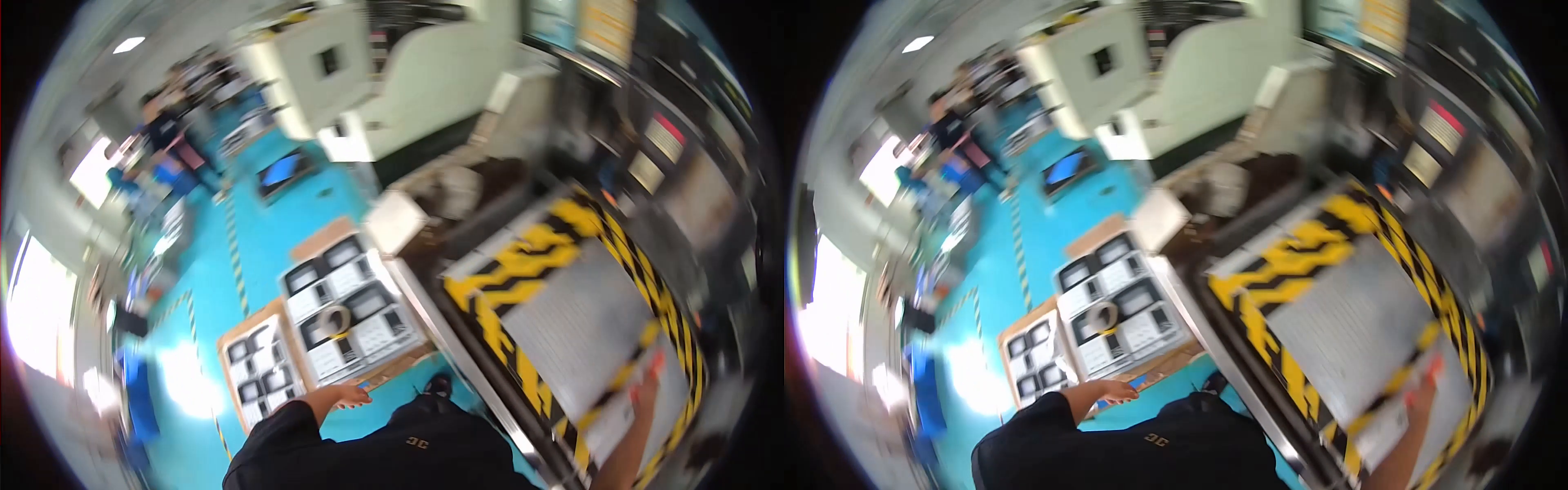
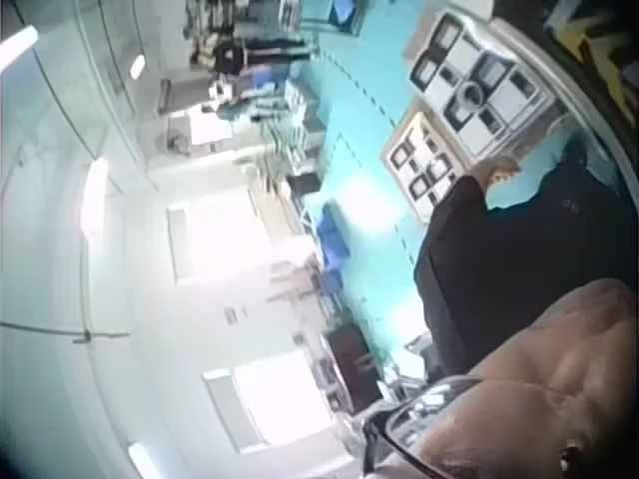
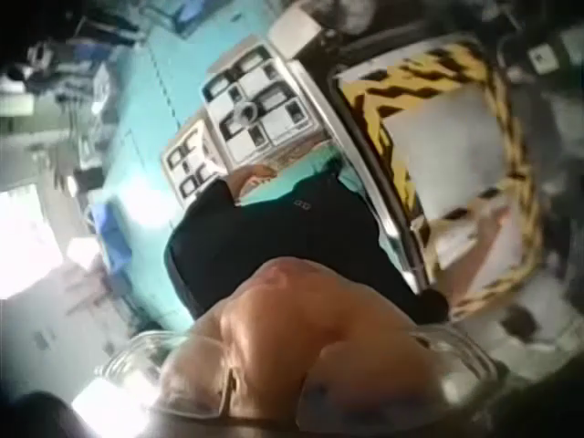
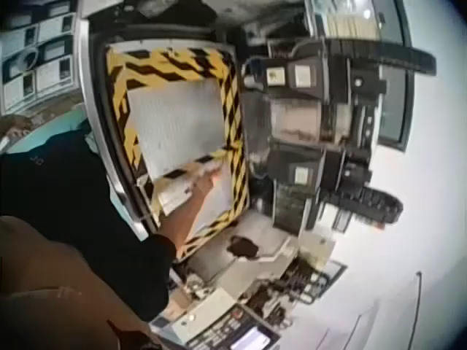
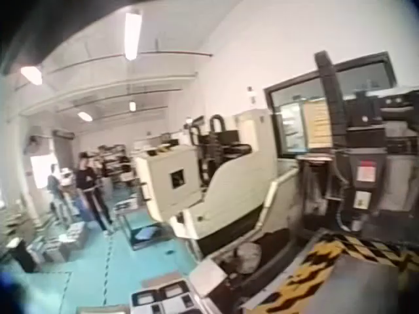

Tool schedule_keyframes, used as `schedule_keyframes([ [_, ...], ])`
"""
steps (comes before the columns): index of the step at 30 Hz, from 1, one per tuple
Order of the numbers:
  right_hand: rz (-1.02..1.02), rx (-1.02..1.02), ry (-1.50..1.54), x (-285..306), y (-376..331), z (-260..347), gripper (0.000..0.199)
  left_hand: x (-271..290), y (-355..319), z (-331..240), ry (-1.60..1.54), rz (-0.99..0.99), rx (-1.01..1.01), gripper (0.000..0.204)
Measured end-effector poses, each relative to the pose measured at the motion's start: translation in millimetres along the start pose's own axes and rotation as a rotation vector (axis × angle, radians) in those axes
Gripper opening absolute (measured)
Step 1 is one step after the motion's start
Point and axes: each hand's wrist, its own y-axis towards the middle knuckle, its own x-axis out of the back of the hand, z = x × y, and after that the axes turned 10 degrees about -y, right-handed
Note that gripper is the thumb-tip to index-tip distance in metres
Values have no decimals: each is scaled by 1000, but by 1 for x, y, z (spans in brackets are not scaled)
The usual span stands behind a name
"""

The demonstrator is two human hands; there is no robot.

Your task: The recorder uses orange hand tools to lift and place industrial panels onto machine beds across a production floor.

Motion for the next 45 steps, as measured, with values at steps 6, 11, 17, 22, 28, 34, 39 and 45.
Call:
schedule_keyframes([
  [6,31,457,-1002,-12,20,-7,44,33,-73,120,-415,48,210,77],
  [11,17,328,-937,-31,33,18,40,60,-84,130,-855,-419,-110,75],
  [17,-19,138,-879,-23,24,28,37,71,-57,94,-891,-562,-196,59],
  [22,-38,-23,-840,-6,16,27,36,75,-50,90,-835,-635,-171,48],
  [28,-65,-217,-791,10,1,29,36,82,-51,88,-743,-602,-119,46],
  [34,-101,-381,-745,15,-13,36,38,94,-37,93,-676,-572,-111,46],
  [39,-61,-164,-695,-31,-4,75,39,94,-49,97,-584,-553,-132,52],
  [45,27,-105,-570,-82,-18,128,37,100,-45,106,-518,-506,-137,57],
])
